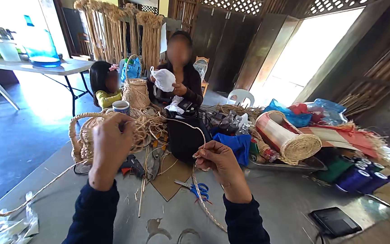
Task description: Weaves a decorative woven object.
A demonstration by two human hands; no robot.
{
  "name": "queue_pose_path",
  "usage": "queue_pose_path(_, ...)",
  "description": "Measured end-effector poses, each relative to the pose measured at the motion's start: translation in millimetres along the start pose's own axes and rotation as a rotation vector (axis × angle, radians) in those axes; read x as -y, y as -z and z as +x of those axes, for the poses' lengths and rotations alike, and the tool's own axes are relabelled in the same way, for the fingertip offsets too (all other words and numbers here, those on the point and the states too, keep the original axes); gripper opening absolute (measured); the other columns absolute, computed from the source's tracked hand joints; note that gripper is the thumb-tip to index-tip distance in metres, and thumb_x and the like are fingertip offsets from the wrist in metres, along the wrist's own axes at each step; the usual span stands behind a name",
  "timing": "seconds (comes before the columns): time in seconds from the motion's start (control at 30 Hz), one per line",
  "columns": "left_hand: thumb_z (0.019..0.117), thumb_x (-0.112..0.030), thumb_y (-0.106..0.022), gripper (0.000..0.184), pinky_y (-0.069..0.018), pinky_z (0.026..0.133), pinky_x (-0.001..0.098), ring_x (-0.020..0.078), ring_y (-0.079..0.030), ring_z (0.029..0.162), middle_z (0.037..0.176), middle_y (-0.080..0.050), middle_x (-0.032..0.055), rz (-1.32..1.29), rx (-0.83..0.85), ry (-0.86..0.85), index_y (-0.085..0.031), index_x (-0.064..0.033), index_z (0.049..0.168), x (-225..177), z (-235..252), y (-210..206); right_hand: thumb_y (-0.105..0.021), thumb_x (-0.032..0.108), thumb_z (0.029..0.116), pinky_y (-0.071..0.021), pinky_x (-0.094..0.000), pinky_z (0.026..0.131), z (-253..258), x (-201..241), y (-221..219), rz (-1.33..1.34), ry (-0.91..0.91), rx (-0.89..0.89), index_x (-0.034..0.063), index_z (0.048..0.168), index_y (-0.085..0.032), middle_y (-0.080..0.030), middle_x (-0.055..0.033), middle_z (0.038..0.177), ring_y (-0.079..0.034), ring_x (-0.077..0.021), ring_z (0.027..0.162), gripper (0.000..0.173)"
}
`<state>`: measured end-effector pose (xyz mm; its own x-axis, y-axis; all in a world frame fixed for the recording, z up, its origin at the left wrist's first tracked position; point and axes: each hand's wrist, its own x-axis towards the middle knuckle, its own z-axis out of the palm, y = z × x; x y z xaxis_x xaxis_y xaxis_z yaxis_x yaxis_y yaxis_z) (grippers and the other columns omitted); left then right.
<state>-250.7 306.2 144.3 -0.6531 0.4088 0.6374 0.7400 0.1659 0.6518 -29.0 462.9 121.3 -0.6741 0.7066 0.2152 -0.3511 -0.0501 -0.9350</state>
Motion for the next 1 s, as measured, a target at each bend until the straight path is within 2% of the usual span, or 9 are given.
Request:
queue_pose_path(0.07, 0.0982, -0.004, -0.064, 0.009, -0.0559, 0.072, 0.0516, 0.0278, -0.067, 0.074, 0.085, -0.069, 0.0162, -0.058, 0.112, -0.003, -0.071, 0.0019, 0.101, -12.7, -5.1, -14.4, -0.059, -0.015, 0.0919, -0.0633, -0.0264, 0.061, -2.5, 0.6, -3.9, 0.018, 0.032, 0.001, -0.0022, 0.090, -0.067, -0.076, -0.0114, 0.081, -0.074, -0.0147, 0.065, 0.015)
queue_pose_path(0.2, 0.0977, -0.008, -0.066, 0.008, -0.0570, 0.070, 0.0382, 0.0155, -0.066, 0.072, 0.083, -0.069, 0.0074, -0.194, 0.315, -0.011, -0.072, -0.0020, 0.099, -29.8, -18.5, -43.0, -0.061, -0.018, 0.0882, -0.0645, -0.0283, 0.064, -7.8, 4.0, -9.7, 0.007, 0.139, -0.006, -0.0032, 0.090, -0.067, -0.076, -0.0129, 0.085, -0.074, -0.0161, 0.067, 0.016)
queue_pose_path(0.37, 0.0984, -0.011, -0.064, 0.010, -0.0550, 0.070, 0.0236, 0.0043, -0.064, 0.073, 0.084, -0.069, 0.0008, -0.346, 0.491, -0.008, -0.072, -0.0048, 0.099, -39.2, -31.4, -62.3, -0.068, -0.016, 0.0831, -0.0650, -0.0271, 0.069, -10.2, 1.4, -14.5, -0.220, 0.409, -0.076, -0.0037, 0.091, -0.071, -0.076, -0.0089, 0.086, -0.075, -0.0135, 0.071, 0.015)
queue_pose_path(0.5, 0.0977, -0.011, -0.065, 0.008, -0.0543, 0.068, 0.0192, 0.0012, -0.064, 0.072, 0.082, -0.069, -0.0018, -0.411, 0.516, -0.004, -0.072, -0.0068, 0.098, -41.7, -35.4, -65.9, -0.075, -0.008, 0.0818, -0.0596, -0.0177, 0.066, -8.6, -4.0, -13.9, -0.434, 0.532, -0.091, -0.0002, 0.089, -0.073, -0.075, -0.0024, 0.085, -0.070, -0.0028, 0.072, 0.011)
queue_pose_path(0.57, 0.0967, -0.011, -0.066, 0.006, -0.0542, 0.068, 0.0178, -0.0002, -0.064, 0.072, 0.082, -0.069, -0.0032, -0.442, 0.510, -0.007, -0.072, -0.0077, 0.096, -41.6, -36.4, -67.1, -0.076, -0.005, 0.0817, -0.0585, -0.0158, 0.066, -6.6, -7.3, -13.3, -0.495, 0.564, -0.099, -0.0003, 0.089, -0.073, -0.075, -0.0018, 0.085, -0.069, -0.0006, 0.072, 0.009)
queue_pose_path(0.83, 0.0954, -0.011, -0.068, 0.006, -0.0539, 0.067, 0.0170, -0.0007, -0.065, 0.072, 0.081, -0.070, -0.0043, -0.476, 0.503, 0.004, -0.073, -0.0087, 0.094, -40.7, -39.1, -71.1, -0.075, -0.003, 0.0813, -0.0574, -0.0135, 0.070, -3.9, -14.6, -14.8, -0.636, 0.660, -0.136, -0.0015, 0.088, -0.072, -0.073, -0.0030, 0.081, -0.068, 0.0014, 0.073, 0.007)
queue_pose_path(1.0, 0.0952, -0.012, -0.069, 0.006, -0.0523, 0.067, 0.0156, -0.0020, -0.064, 0.072, 0.080, -0.070, -0.0053, -0.445, 0.500, 0.002, -0.074, -0.0091, 0.093, -42.4, -41.3, -73.6, -0.077, -0.001, 0.0809, -0.0580, -0.0158, 0.071, -3.4, -13.2, -11.0, -0.665, 0.602, -0.074, -0.0001, 0.090, -0.072, -0.073, -0.0034, 0.083, -0.069, -0.0012, 0.075, 0.011)
